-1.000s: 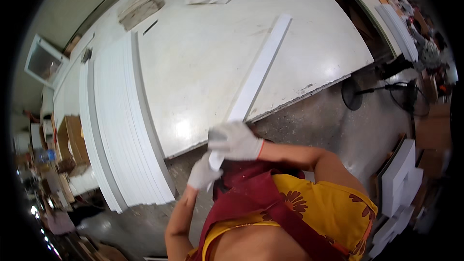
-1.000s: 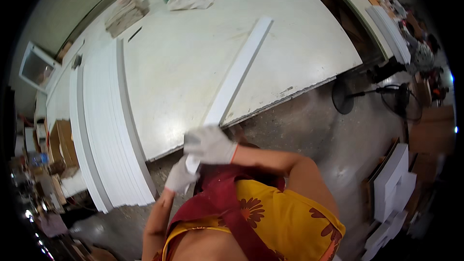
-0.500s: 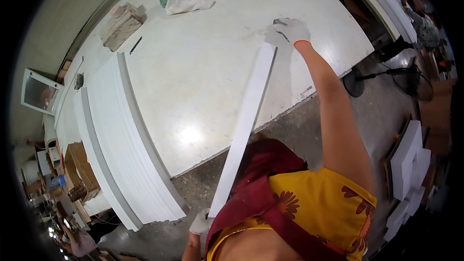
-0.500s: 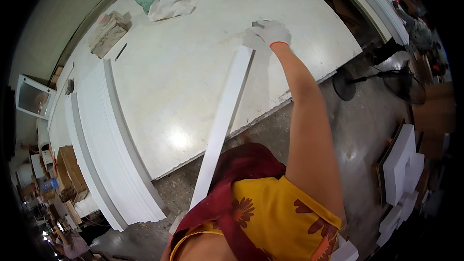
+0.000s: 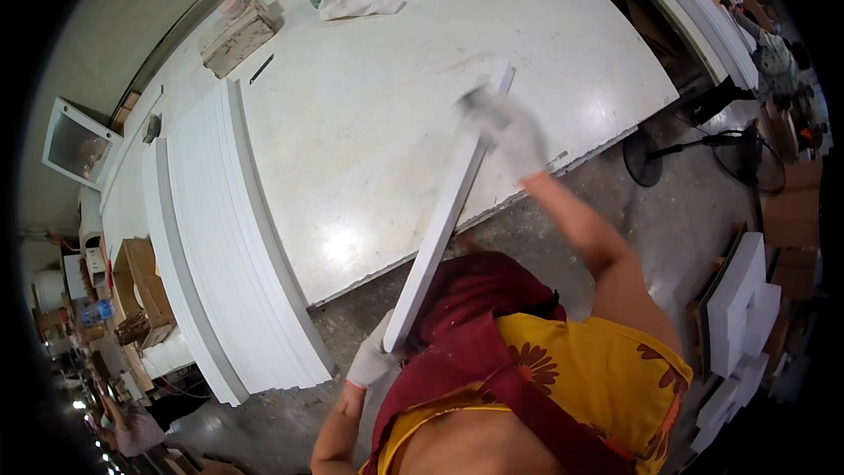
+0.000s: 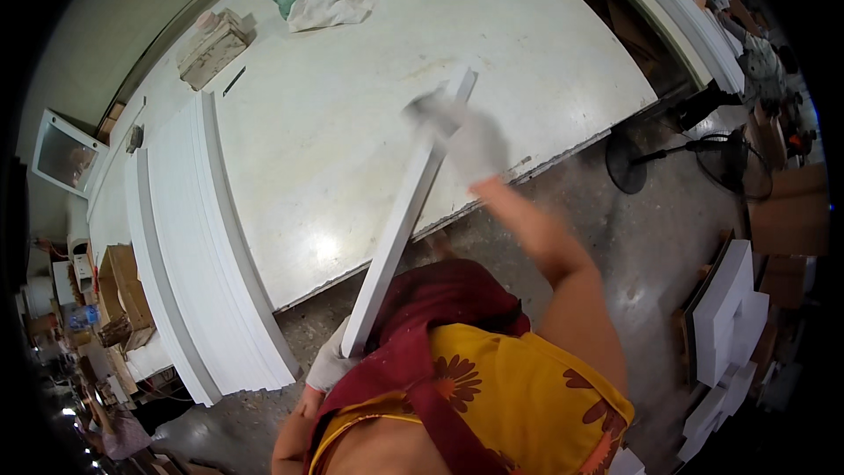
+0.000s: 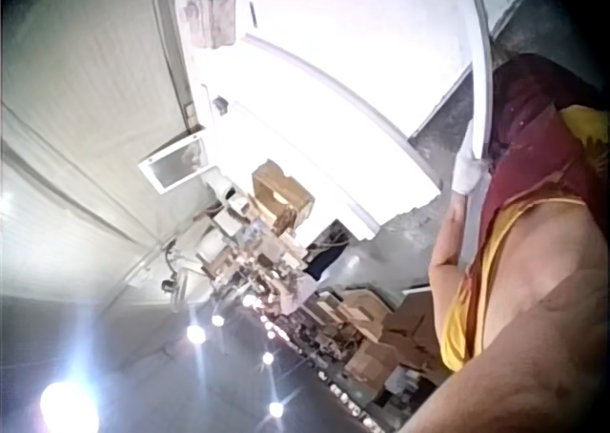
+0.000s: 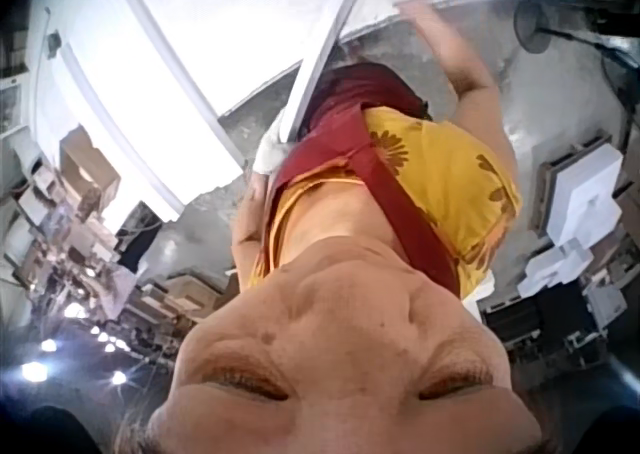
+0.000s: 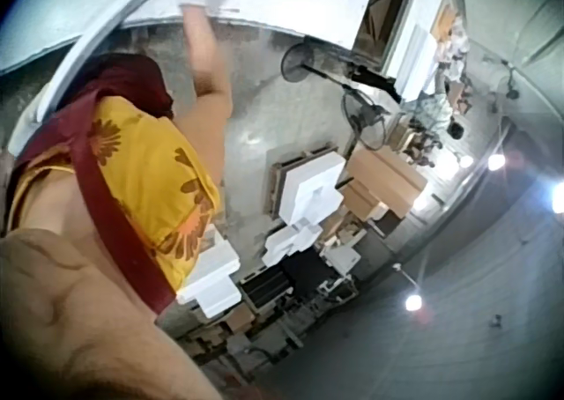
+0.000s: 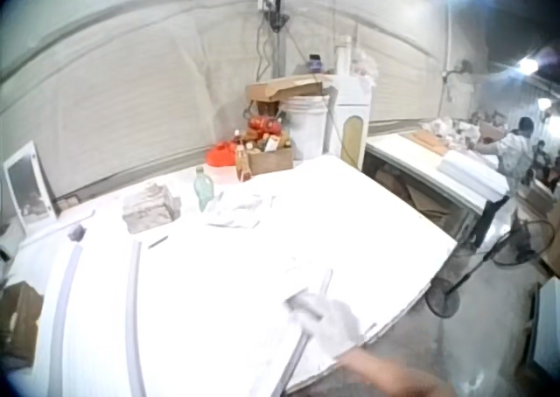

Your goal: The person sands a long white piece of trim using a sanding block, flipping and rotating the piece to reach all sides, and then wipes the table clean with a cloth.

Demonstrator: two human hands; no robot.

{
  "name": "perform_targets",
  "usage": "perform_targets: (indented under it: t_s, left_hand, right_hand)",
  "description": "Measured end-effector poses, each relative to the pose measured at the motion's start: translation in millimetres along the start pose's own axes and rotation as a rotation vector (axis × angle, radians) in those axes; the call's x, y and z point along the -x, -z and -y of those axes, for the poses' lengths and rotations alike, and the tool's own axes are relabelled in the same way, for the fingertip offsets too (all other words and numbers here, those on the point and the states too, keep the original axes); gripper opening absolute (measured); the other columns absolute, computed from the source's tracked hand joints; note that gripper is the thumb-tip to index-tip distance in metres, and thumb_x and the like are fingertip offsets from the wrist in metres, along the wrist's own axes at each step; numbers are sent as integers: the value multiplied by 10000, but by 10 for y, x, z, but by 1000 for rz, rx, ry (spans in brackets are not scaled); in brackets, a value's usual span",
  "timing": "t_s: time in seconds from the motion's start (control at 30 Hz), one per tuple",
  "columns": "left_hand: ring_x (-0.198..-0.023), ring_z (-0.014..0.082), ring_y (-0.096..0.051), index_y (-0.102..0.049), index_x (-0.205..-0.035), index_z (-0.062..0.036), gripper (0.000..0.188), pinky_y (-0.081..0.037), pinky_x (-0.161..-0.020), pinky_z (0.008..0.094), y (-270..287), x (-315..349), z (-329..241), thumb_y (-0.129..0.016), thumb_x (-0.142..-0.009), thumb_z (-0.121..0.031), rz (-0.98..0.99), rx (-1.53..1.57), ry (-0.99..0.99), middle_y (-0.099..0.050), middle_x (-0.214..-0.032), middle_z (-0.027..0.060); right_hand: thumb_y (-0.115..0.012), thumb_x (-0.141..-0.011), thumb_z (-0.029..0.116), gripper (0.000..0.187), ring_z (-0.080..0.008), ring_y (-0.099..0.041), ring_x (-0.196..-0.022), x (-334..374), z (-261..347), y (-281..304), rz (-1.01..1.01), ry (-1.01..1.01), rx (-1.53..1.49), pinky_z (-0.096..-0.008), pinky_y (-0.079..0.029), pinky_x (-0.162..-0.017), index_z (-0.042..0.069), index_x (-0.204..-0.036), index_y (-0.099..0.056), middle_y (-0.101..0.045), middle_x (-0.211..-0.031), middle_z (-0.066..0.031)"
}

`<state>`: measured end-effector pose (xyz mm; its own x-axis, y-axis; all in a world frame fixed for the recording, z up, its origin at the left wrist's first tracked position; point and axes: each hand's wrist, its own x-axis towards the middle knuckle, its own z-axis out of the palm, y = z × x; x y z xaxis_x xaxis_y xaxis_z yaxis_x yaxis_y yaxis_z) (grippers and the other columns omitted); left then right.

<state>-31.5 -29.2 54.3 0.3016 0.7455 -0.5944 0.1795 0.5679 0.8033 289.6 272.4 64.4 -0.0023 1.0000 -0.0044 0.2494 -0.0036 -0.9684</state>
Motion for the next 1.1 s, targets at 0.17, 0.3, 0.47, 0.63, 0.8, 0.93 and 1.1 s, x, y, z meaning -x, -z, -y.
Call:
perform_targets:
  t_s: [0.17,0.3,0.47,0.63,0.8,0.93,1.1]
  left_hand:
    - [-1130,356,-672,-584,-1385,-51,588,-532,-959,435,-138,149,596,-796,-856,-194,-258,-214,-148,-691,-1234,202]
    - [-1205,456,-607,-613,-1360,-77,598,-509,-997,496,-83,398,759,-787,-863,-360,-270,-523,49,-662,-1290,243]
    - [-1200,443,-616,-643,-1328,-83,568,-512,-996,475,-81,511,839,-787,-864,-377,-228,-443,-17,-674,-1269,230]
    - [-1052,233,-685,-649,-1314,-96,546,-526,-931,387,-195,343,261,-854,-843,-280,-149,40,95,-723,-1123,135]
    - [-1035,283,-705,-655,-1248,-104,411,-539,-872,383,-348,-184,569,-744,-847,-110,-297,-250,-29,-720,-1088,127]
    - [-1017,347,-705,-668,-1219,-148,454,-546,-867,414,-270,-204,576,-611,-787,-20,-272,-279,-120,-714,-1044,162]
    - [-1047,254,-709,-693,-1275,-123,501,-530,-927,344,-306,366,482,-647,-792,1,-391,-186,-51,-743,-1112,116]
  right_hand:
    - [-704,-822,381,187,-253,-621,-894,1792,264,-1076,777,1008,426,-408,-508,-700,233,-917,-640,-576,-1036,-67]
    - [-687,-807,391,145,-255,-622,-855,1651,120,-1006,674,1000,450,-421,-487,-604,291,-906,-653,-578,-1046,-40]
    - [-576,-951,439,405,-340,-650,-1185,-403,-140,224,279,448,796,-451,-554,-943,228,-1279,-684,-662,-1324,-86]
    - [-645,-952,465,447,-345,-666,-1153,-1577,-822,1353,-255,73,1040,-410,-538,-946,169,-1273,-747,-736,-1248,-117]
    - [-685,-955,266,379,-154,-667,-1114,-959,-873,644,-236,218,265,-300,-523,-908,70,-1272,-751,-740,-1214,-60]
    - [-748,-922,215,436,-299,-604,-1289,-462,-1068,644,-384,278,368,-368,-472,-1079,-5,-1296,-712,-657,-1363,-201]
    - [-783,-896,263,510,-376,-624,-1238,-302,-1030,488,-260,270,548,-430,-468,-1070,-22,-1311,-696,-631,-1378,-259]
